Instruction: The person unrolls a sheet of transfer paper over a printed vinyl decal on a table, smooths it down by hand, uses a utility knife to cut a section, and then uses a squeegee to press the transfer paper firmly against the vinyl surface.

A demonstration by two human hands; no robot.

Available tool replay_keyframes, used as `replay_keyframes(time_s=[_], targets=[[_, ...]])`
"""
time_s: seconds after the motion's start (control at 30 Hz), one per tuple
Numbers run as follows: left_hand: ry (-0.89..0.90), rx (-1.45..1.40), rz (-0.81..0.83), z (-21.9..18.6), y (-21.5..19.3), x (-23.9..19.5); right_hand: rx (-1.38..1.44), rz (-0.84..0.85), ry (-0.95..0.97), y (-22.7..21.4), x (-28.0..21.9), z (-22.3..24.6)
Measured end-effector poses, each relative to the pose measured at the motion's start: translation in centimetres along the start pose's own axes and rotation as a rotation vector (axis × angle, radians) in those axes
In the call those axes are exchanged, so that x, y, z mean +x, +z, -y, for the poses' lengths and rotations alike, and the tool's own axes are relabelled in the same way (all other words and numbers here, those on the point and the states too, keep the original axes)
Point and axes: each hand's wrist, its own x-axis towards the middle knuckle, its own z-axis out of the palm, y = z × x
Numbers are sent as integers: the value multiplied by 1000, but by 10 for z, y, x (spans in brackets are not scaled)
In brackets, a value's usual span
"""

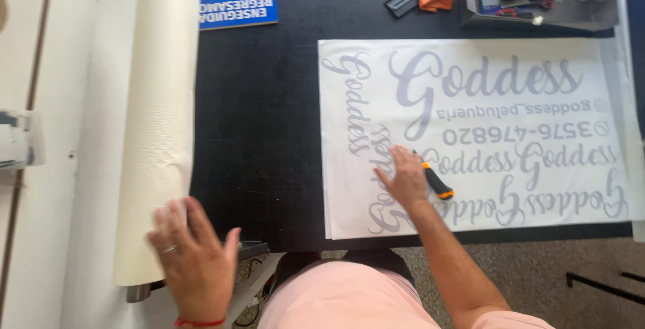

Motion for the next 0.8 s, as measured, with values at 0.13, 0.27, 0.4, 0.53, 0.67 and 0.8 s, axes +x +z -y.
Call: replay_keyframes(time_s=[0.13, 0.27, 0.4, 0.53, 0.67, 0.8], targets=[[276, -232, 72, -158, 79, -36, 41, 21, 350, 9, -73, -158], [296, -458, 331, -289, 182, -72, -25, 12, 274, 36, -118, -202], [200, -346, 566, -350, 198, -78, -157, -184, 147, 51, -128, -198], [191, -281, 633, -352, 189, -76, -138, -201, 118, 53, -123, -202], [148, -219, 684, -353, 168, -71, -32, -246, -1, 33, -111, -252], [120, -103, 764, -358, 134, -67, 262, -313, 76, -14, -111, -345]])
